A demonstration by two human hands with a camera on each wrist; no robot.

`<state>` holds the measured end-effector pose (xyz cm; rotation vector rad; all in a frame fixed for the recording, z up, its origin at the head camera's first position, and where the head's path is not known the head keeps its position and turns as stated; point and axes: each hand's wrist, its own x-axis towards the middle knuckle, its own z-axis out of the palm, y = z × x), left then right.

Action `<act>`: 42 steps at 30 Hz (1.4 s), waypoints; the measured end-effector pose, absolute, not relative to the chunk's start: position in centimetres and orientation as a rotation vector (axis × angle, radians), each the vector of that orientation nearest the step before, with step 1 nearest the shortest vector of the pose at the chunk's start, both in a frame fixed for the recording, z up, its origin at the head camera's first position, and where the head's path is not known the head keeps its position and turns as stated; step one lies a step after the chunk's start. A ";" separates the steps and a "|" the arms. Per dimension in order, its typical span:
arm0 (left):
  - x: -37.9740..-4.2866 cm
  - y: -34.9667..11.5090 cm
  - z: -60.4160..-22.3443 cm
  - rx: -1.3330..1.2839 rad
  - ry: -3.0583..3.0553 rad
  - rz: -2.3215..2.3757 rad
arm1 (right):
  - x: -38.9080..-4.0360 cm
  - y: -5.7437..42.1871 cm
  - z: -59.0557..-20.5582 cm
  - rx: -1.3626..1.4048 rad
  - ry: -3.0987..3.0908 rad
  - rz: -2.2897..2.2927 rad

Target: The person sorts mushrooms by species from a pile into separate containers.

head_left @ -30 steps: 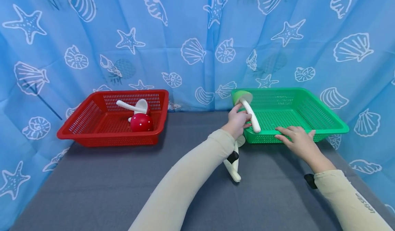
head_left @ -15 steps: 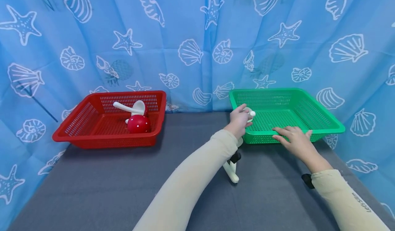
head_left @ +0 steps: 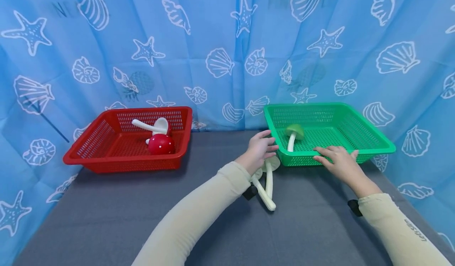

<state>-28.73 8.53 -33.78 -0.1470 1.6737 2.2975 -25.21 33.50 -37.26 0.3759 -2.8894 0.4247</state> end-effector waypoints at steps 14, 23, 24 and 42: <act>-25.3 4.0 -35.2 -0.122 1.760 2.118 | -24.9 33.6 -37.5 0.377 -2.906 0.468; -23.5 1.9 -37.0 -0.105 1.781 2.073 | -25.2 33.4 -37.3 0.388 -2.908 0.466; -23.3 1.7 -37.3 -0.107 1.787 2.069 | -25.2 33.4 -37.4 0.389 -2.908 0.466; -21.7 0.6 -39.8 -0.156 1.807 2.022 | -25.1 33.3 -37.2 0.388 -2.905 0.458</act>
